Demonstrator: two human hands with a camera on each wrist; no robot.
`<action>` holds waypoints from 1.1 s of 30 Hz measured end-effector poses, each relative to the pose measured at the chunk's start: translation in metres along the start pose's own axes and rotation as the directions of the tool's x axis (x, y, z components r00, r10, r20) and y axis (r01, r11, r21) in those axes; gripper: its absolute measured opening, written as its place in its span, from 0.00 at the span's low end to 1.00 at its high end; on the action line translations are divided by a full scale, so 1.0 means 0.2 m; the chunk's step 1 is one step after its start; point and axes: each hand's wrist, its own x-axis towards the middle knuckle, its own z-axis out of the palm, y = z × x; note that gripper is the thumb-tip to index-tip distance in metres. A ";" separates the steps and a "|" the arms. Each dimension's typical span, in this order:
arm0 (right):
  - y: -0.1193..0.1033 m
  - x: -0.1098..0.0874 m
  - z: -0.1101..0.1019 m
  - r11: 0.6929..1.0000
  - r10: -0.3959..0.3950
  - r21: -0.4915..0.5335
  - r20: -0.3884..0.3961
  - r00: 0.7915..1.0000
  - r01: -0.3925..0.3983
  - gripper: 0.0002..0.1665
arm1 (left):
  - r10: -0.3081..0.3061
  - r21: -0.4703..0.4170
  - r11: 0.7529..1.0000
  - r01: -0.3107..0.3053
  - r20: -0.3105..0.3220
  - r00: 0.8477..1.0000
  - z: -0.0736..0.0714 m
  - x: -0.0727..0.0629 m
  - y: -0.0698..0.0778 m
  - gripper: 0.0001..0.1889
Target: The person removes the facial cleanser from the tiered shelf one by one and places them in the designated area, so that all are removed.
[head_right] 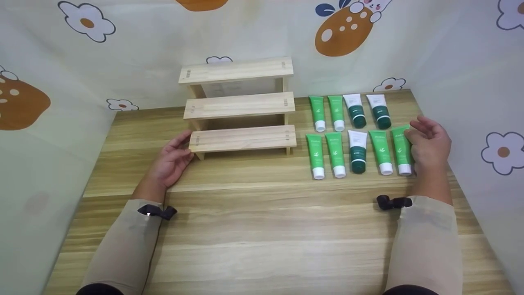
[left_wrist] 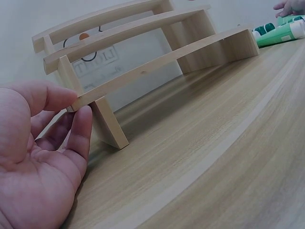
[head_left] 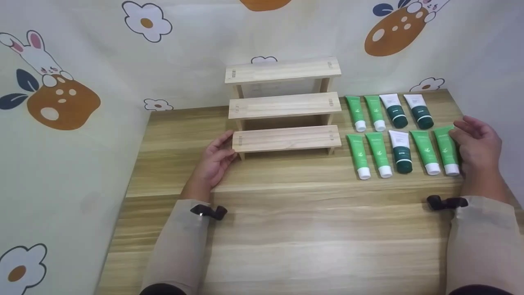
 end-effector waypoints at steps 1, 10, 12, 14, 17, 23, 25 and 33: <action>0.00 0.00 0.00 1.000 -0.004 -0.003 0.002 1.000 0.004 0.39 | -0.001 0.000 1.000 0.001 0.000 1.000 0.00 0.00 0.00 0.36; 0.01 0.00 -0.01 1.000 0.016 -0.026 -0.006 1.000 -0.016 0.37 | -0.001 0.001 1.000 0.001 0.000 1.000 0.00 0.00 0.00 0.36; 0.01 0.00 -0.01 1.000 0.020 -0.024 -0.013 1.000 -0.021 0.36 | -0.003 -0.005 1.000 0.003 0.000 1.000 0.00 -0.01 0.00 0.36; 0.00 0.00 -0.01 0.999 0.025 -0.021 -0.017 1.000 -0.025 0.35 | -0.002 -0.003 1.000 0.002 0.000 1.000 0.00 -0.01 0.00 0.36; 0.00 0.00 -0.01 0.999 0.035 -0.034 -0.021 0.999 -0.036 0.35 | -0.001 -0.001 1.000 0.001 0.000 1.000 0.00 -0.01 0.00 0.36; -0.04 -0.03 0.00 0.999 0.043 -0.015 -0.041 0.998 -0.044 0.33 | 0.006 -0.009 1.000 -0.006 -0.010 1.000 0.00 0.00 0.00 0.36; -0.06 -0.04 0.01 0.999 0.036 0.029 -0.041 0.999 -0.035 0.31 | 0.005 -0.002 1.000 -0.005 -0.012 1.000 0.00 0.00 0.00 0.36; -0.13 -0.13 0.13 0.990 -0.087 0.115 0.013 0.996 0.085 0.22 | 0.016 0.033 0.999 -0.016 0.005 1.000 0.00 0.00 0.00 0.35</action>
